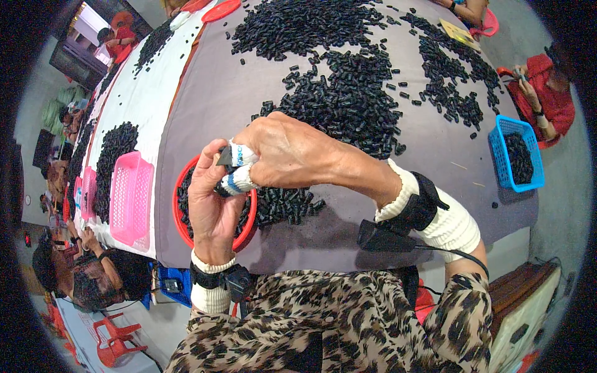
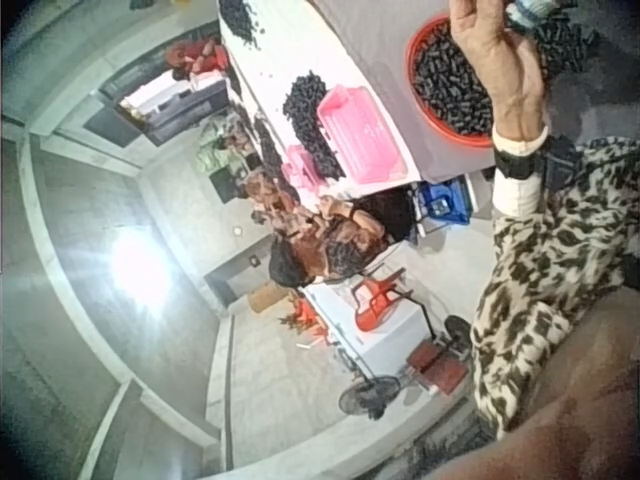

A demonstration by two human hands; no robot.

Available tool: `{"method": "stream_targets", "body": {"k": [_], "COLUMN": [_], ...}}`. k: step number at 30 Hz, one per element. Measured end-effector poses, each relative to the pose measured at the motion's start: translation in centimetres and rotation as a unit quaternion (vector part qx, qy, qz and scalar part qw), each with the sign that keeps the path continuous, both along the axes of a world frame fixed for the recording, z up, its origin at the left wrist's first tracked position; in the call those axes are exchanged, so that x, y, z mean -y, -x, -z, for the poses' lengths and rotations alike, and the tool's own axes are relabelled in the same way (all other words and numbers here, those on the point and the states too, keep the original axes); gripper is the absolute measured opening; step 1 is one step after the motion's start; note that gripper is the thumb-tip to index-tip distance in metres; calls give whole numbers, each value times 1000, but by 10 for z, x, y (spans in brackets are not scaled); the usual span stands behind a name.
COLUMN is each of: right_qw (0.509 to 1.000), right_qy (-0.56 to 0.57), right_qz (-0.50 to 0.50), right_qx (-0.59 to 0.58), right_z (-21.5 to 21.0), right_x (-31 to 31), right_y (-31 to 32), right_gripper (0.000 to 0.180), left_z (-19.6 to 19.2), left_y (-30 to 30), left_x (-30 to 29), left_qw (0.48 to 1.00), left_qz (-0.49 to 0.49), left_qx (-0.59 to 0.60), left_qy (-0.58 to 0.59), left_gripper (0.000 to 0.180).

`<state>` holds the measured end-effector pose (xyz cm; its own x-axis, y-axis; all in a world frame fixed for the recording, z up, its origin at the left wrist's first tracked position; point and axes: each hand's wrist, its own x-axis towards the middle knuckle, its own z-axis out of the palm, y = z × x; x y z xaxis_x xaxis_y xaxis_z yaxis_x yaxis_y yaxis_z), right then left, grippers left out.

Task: Sorting and assembling small black components for shoe manufacturing at a workshop table.

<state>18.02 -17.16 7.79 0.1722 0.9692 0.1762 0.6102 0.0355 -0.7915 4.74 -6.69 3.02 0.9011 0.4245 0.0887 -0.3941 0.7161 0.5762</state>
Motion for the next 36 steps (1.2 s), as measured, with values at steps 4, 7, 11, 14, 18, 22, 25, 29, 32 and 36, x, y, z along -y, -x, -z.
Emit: {"method": "stream_targets", "body": {"k": [4,7,11,14,18,22,25,29,32,36], "right_qw": [998,996,995,996,995,995,995,995,993,993], "right_qy": [3,-2,-15,-38,-25,-30,-24,-20,-7,-11], "right_qz": [6,43,55,54,70,66,69,63,54,66], "right_qx": [-57,-78,-86,-67,-62,-72,-74,-75,-103,-97], "right_z": [-5,-6,-4,-2,-5,-1,2,0,5,17], "right_x": [1,2,3,2,3,4,4,2,3,5], "right_y": [0,1,0,1,1,-2,-2,3,-2,-17], "right_gripper": [29,24,24,23,28,26,27,27,25,30], "left_z": [-5,-1,-7,-10,-12,-17,-17,-14,-12,2], "left_y": [-3,-4,-5,-6,-10,-11,-10,-5,-2,27], "left_x": [1,0,4,3,2,9,11,8,-5,-37], "left_qw": [1000,999,998,1000,998,998,996,996,985,948], "left_qz": [7,17,19,19,14,-15,-29,-31,-82,-174], "left_qx": [4,12,-9,-21,-49,-67,-77,-80,-120,-190], "left_qy": [11,33,66,1,-33,9,26,-13,-88,-188], "left_gripper": [24,25,28,28,26,18,17,18,18,21]}}
